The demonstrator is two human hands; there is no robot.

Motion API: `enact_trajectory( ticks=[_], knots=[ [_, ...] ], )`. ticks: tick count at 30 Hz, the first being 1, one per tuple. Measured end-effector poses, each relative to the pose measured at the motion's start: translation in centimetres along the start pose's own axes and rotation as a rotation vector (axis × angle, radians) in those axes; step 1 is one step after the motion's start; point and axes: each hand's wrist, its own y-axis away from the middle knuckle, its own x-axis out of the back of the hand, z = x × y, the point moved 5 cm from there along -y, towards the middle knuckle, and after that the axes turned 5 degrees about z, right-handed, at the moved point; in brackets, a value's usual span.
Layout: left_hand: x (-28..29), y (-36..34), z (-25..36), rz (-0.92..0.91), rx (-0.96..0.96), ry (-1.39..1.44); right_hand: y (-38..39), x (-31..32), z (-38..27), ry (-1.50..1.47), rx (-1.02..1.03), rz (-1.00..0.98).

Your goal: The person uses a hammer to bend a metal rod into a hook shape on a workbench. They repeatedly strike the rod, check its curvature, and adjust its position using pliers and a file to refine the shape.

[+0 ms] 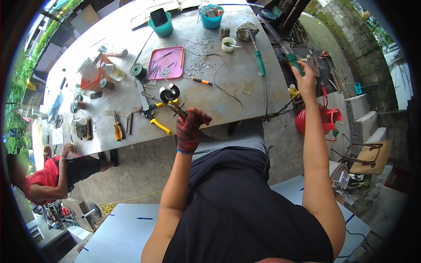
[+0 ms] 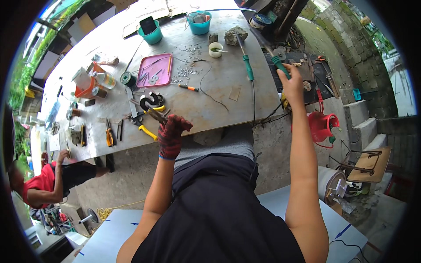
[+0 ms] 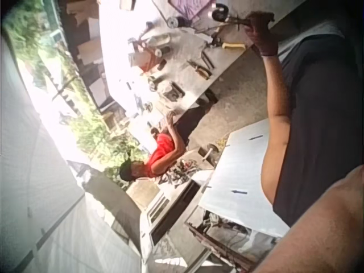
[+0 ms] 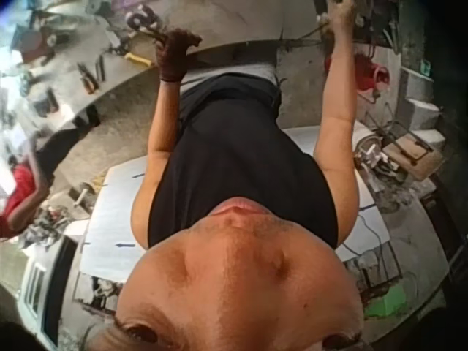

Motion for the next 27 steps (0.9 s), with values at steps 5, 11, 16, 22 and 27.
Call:
enact_trajectory(
  ticks=[5,11,16,22,27],
  knots=[
    [0.6,0.5,-0.4,0.078,0.016,-0.099,-1.9,-5.9,6.3,0.006,-0.008,0.000],
    [0.2,0.5,0.4,0.136,0.024,-0.126,-3.6,-11.4,11.1,-0.037,-0.048,-0.015],
    [-0.2,0.1,0.5,0.127,0.023,-0.112,-3.4,-13.9,12.6,-0.101,-0.046,0.002],
    [-0.7,-0.4,0.3,0.147,0.029,-0.097,-2.6,-15.1,13.6,-0.084,-0.130,-0.017],
    [-0.5,-0.9,-0.3,0.131,0.069,-0.089,-3.1,-16.1,15.6,0.038,-0.133,-0.058]
  ],
)
